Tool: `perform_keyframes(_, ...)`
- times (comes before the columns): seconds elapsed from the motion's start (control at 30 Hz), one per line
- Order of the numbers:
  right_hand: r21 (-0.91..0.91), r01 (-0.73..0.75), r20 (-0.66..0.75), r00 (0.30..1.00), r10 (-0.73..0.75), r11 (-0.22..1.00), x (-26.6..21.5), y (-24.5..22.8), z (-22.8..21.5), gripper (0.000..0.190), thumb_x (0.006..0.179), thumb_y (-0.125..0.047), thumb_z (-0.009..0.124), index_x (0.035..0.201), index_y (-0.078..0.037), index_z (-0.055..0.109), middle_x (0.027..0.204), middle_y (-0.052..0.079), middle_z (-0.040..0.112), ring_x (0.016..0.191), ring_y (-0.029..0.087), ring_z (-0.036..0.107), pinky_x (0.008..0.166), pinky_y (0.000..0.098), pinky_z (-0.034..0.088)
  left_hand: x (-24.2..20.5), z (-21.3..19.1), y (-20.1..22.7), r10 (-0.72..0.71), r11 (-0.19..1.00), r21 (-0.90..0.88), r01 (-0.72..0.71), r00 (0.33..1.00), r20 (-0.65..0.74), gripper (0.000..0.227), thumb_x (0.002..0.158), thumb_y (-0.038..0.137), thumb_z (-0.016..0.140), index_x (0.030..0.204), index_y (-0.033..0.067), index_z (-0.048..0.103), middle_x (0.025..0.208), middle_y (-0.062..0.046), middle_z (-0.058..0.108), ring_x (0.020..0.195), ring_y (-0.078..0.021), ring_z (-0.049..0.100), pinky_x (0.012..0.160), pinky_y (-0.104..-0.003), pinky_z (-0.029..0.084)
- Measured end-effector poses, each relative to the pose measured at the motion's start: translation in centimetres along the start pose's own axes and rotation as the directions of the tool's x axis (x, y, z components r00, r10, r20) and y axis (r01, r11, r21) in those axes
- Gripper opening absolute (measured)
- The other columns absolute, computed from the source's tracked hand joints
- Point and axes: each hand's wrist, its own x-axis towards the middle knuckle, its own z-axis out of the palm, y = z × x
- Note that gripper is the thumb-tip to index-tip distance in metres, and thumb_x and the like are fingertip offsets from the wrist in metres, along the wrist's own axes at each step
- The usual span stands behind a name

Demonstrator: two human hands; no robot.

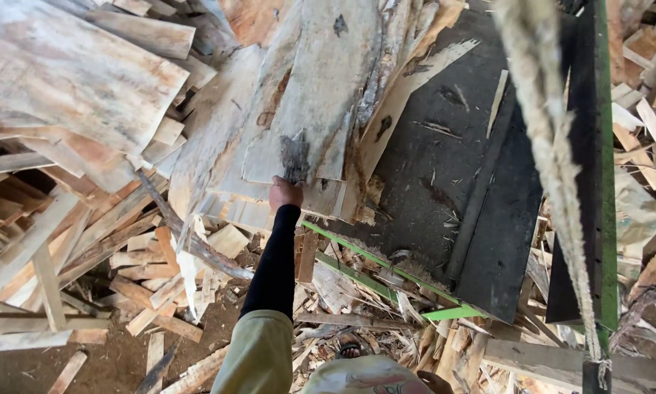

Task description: Feeding large sheets of wood veneer or bark into a mechanical shearing machine to cut them to size.

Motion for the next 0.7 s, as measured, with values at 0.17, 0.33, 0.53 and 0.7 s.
perform_keyframes(0.17, 0.010, 0.039, 0.037, 0.999, -0.039, 0.999, 8.1, 6.9, -3.5, 0.050, 0.101, -0.028, 0.065, 0.144, -0.003, 0.058, 0.142, 0.012, 0.068, 0.133, 0.024, 0.066, 0.114, 0.0375, 0.051, 1.3, 0.1, -1.0, -0.050, 0.992, -0.123, 0.041, 0.997, -0.065, 0.046, 0.074, 0.031, 0.088, 0.101, -0.0012, 0.068, 0.101, -0.025, 0.074, 0.096, -0.0402, 0.072, 0.085, -0.048, 0.058)
perform_keyframes(0.33, -0.492, 0.223, -0.006, 0.966, -0.259, 0.842, 9.4, 6.3, -2.8, 0.047, 0.099, -0.035, 0.063, 0.141, -0.014, 0.066, 0.140, 0.005, 0.066, 0.128, 0.015, 0.064, 0.112, 0.0277, 0.052, 0.7, 0.8, -2.1, 0.080, 0.933, -0.360, -0.021, 0.985, 0.150, 0.024, 0.077, 0.027, 0.080, 0.074, 0.0040, 0.075, 0.077, -0.016, 0.076, 0.067, -0.0305, 0.069, 0.066, -0.046, 0.057)
perform_keyframes(0.53, 0.493, 0.179, -0.197, 0.976, -0.091, 0.852, -3.4, -19.0, 1.1, 0.053, 0.100, -0.027, 0.052, 0.146, -0.002, 0.051, 0.133, 0.018, 0.066, 0.116, 0.031, 0.070, 0.099, 0.0452, 0.059, -20.9, -3.5, 4.3, 0.395, 0.765, -0.637, 0.091, 0.716, 0.576, 0.015, 0.087, 0.011, 0.078, 0.099, 0.0019, 0.076, 0.087, -0.011, 0.077, 0.061, -0.0134, 0.061, 0.047, -0.025, 0.045)
perform_keyframes(0.7, 0.632, 0.399, -0.265, 0.917, -0.298, 0.665, -4.2, -25.4, 0.4, 0.055, 0.094, -0.032, 0.070, 0.132, 0.004, 0.055, 0.111, 0.024, 0.069, 0.097, 0.033, 0.069, 0.086, 0.0490, 0.059, -32.3, 1.7, 2.4, 0.418, 0.833, -0.537, 0.132, 0.486, 0.768, 0.021, 0.091, 0.012, 0.080, 0.104, -0.0024, 0.072, 0.090, -0.014, 0.077, 0.067, -0.0152, 0.065, 0.056, -0.029, 0.054)
